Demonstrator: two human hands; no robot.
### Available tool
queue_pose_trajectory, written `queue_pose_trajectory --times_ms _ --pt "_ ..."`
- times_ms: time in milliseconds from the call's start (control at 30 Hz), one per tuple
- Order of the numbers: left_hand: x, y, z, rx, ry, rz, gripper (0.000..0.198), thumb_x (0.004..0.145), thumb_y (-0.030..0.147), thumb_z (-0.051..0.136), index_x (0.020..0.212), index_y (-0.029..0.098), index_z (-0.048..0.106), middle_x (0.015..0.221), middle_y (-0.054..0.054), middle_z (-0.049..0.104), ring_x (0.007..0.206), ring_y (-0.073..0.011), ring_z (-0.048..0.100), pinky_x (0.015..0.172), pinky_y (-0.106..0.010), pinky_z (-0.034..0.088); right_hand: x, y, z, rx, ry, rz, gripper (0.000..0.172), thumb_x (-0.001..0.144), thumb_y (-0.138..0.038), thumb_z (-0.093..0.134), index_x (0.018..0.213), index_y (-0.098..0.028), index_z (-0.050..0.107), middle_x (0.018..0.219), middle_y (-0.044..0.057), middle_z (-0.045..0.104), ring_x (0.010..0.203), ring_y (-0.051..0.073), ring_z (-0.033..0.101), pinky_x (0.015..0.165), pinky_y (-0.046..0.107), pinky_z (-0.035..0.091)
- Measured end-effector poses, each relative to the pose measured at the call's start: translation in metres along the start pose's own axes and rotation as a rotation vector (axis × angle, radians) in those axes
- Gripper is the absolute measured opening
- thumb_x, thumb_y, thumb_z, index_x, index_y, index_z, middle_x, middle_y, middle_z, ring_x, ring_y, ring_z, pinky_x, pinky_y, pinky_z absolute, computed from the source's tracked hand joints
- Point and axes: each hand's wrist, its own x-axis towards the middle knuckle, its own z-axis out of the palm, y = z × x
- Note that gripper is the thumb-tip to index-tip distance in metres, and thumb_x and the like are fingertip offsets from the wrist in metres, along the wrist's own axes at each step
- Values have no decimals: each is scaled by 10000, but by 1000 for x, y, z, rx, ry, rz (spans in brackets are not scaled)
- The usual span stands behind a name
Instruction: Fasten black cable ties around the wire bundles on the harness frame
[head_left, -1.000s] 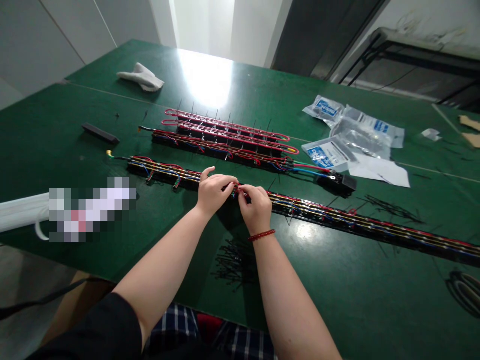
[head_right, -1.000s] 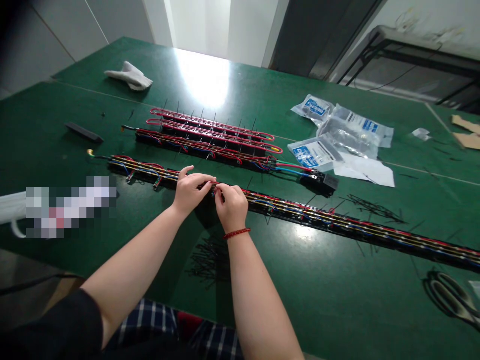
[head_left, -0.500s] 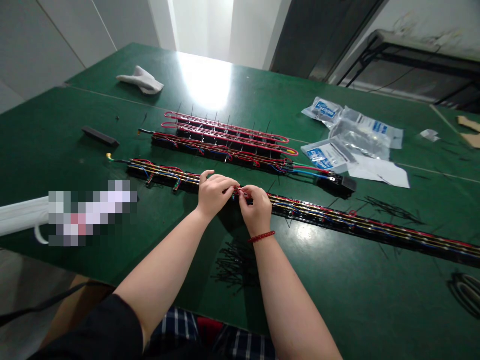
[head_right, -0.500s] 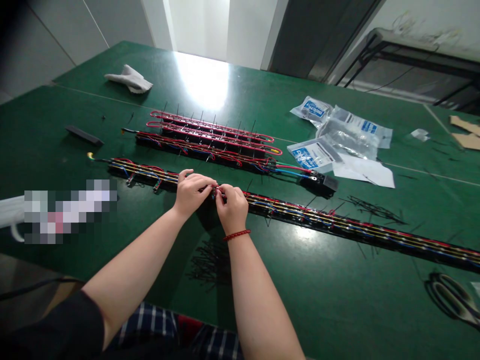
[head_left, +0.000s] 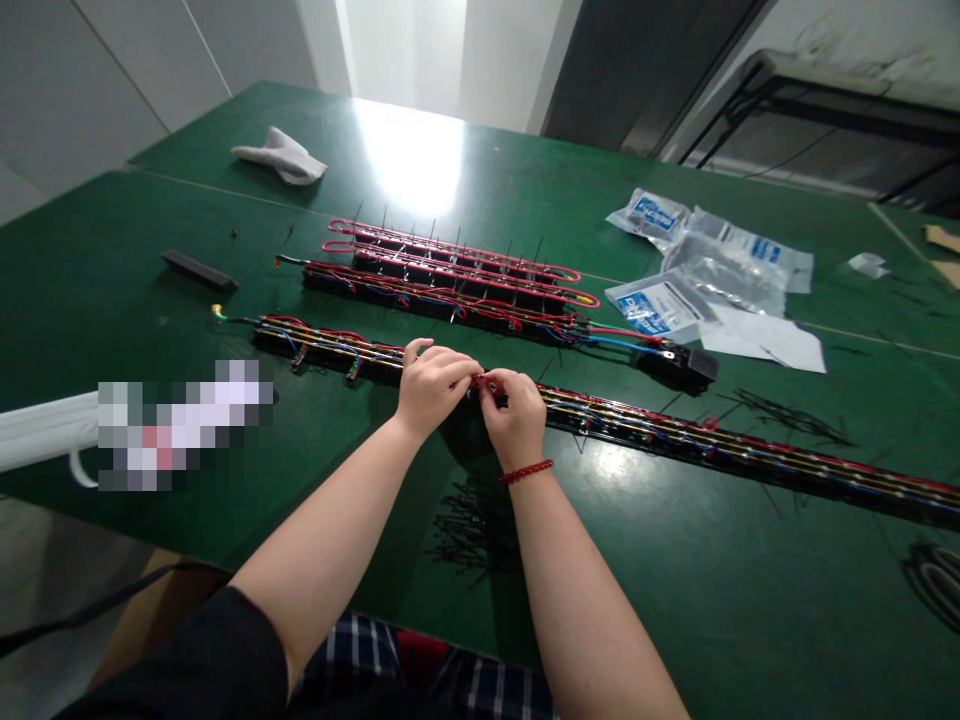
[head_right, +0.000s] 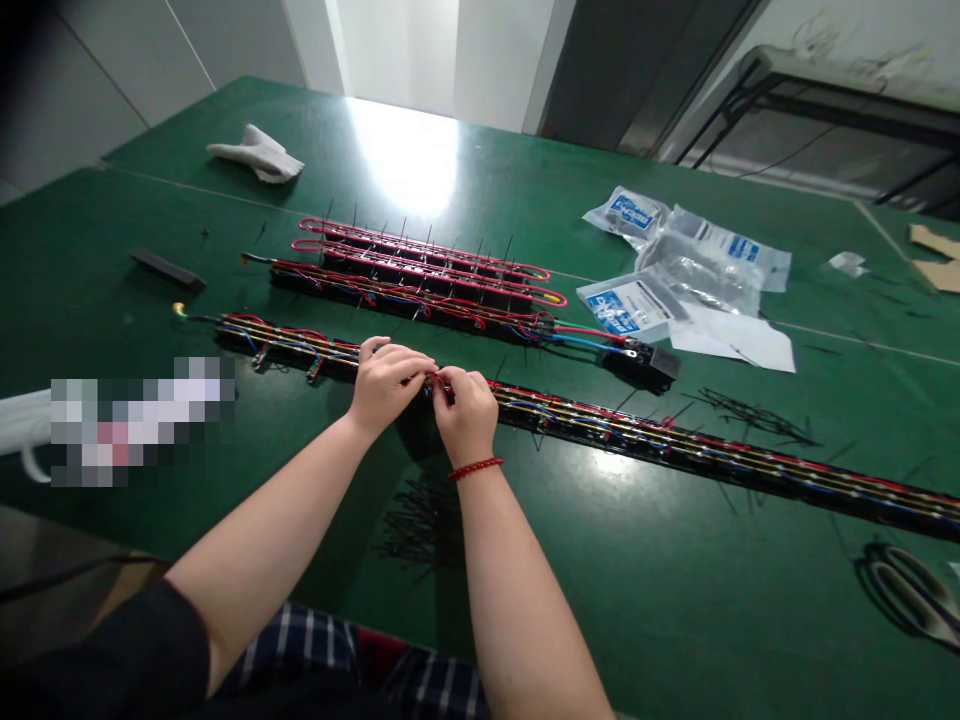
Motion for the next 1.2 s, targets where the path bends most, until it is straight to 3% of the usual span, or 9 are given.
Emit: queue_pose_trajectory --times_ms 633,967,1200 --pt "0 0 1 3 3 13 165 923 244 576 839 278 714 906 36 768 886 -167 678 1038 -419 358 2 -1 -1 2 13 -40 65 907 -218 595 903 -207 659 826 48 712 797 204 603 738 352 498" --pt "0 -2 3 -47 -3 68 180 924 209 549 870 255 714 928 21 766 888 -141 707 1133 -413 358 1 1 0 0 21 -19 71 904 -228 603 915 -207 670 842 47 722 809 206 620 753 360 514" --pt "1 -3 4 -73 -33 52 170 934 218 542 876 234 701 932 -1 763 897 -151 698 1024 -374 455 1 1 0 7 3 -21 122 896 -191 576 954 -204 683 864 53 731 820 210 621 764 367 516"
